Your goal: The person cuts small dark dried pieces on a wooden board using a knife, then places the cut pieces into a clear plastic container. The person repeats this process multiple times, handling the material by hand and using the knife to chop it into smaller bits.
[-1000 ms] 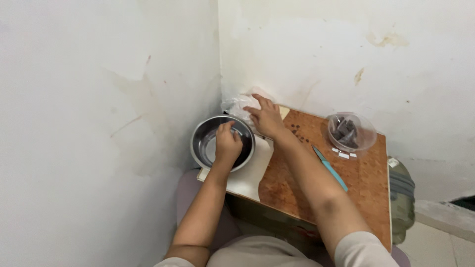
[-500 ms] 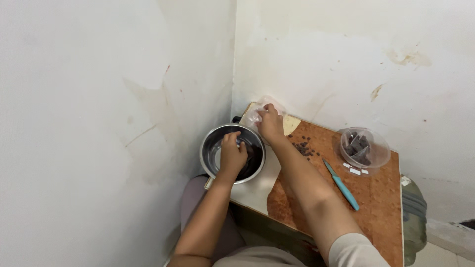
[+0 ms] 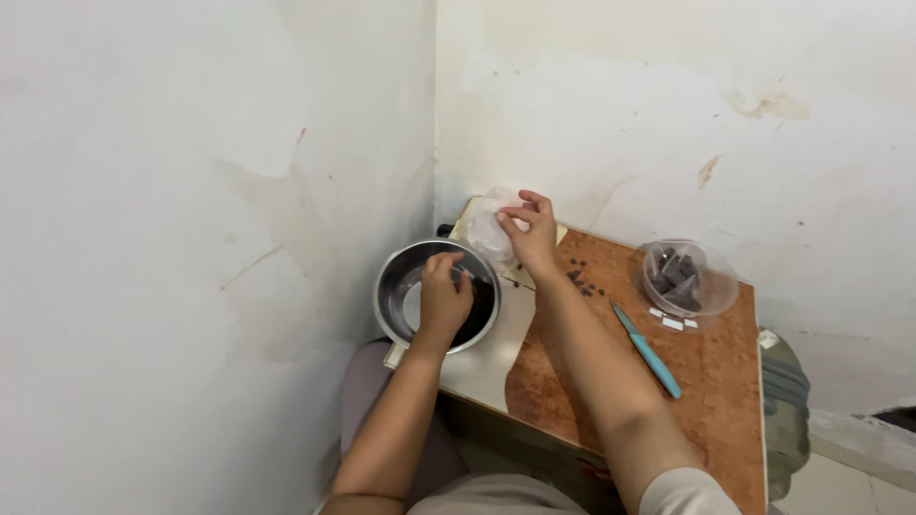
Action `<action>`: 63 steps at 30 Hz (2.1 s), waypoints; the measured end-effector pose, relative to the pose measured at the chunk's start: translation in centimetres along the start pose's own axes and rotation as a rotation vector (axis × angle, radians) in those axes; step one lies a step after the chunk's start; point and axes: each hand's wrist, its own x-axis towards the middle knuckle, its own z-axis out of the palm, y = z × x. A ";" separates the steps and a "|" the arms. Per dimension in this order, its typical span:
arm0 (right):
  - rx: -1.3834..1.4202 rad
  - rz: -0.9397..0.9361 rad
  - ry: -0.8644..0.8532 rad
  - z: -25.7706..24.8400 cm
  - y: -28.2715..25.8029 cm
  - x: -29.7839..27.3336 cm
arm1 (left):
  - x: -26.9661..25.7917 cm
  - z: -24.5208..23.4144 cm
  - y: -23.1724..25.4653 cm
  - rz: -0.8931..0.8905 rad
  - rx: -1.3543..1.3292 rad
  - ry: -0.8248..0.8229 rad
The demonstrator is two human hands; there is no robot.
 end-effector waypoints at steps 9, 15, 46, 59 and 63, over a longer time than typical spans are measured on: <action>0.228 0.137 -0.071 -1.4 4.3 -0.5 | 0.7 3.5 0.4 0.165 0.032 -0.007; 0.439 0.249 -0.153 0.0 6.7 -1.1 | 4.2 5.0 0.0 0.123 0.030 -0.024; 0.120 0.108 0.011 -13.3 -0.6 -13.0 | -1.9 8.5 1.2 -0.334 -0.648 -0.510; 0.627 0.412 -0.081 -11.5 -2.4 -13.5 | -2.5 8.3 0.7 -0.496 -0.863 -0.511; 0.685 0.487 0.011 -10.4 -1.2 -13.6 | -1.1 7.1 -1.6 -0.444 -0.719 -0.365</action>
